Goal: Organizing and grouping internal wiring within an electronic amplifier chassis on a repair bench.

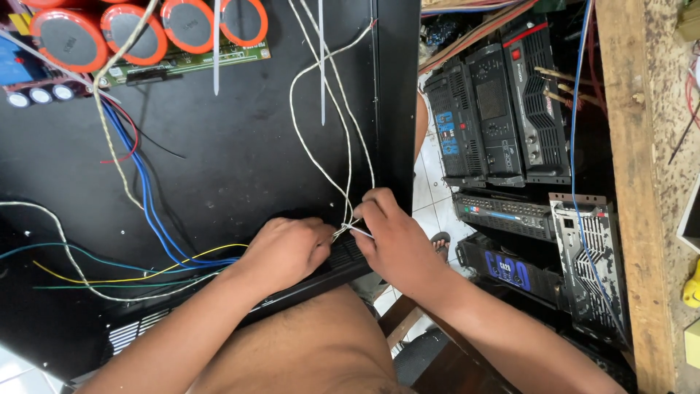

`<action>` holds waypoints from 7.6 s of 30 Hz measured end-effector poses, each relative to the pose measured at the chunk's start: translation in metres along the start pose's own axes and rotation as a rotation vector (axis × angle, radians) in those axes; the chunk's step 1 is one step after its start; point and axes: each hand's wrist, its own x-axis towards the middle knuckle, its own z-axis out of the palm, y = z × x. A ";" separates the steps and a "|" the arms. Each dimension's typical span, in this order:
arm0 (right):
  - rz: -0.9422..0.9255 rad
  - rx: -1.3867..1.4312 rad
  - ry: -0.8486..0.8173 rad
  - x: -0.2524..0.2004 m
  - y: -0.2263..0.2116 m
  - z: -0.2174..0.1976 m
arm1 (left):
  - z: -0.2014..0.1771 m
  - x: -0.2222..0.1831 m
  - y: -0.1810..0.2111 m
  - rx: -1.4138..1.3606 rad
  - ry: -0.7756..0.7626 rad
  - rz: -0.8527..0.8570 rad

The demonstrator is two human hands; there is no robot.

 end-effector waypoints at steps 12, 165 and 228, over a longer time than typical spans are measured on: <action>-0.033 0.012 0.000 -0.003 0.003 0.006 | 0.002 0.001 -0.002 0.043 0.011 0.044; 0.420 0.820 1.263 0.168 0.181 -0.122 | -0.017 -0.009 0.002 -0.431 0.023 -0.165; 0.460 1.041 0.252 0.020 -0.026 -0.016 | -0.034 -0.012 0.027 -0.643 0.328 -0.119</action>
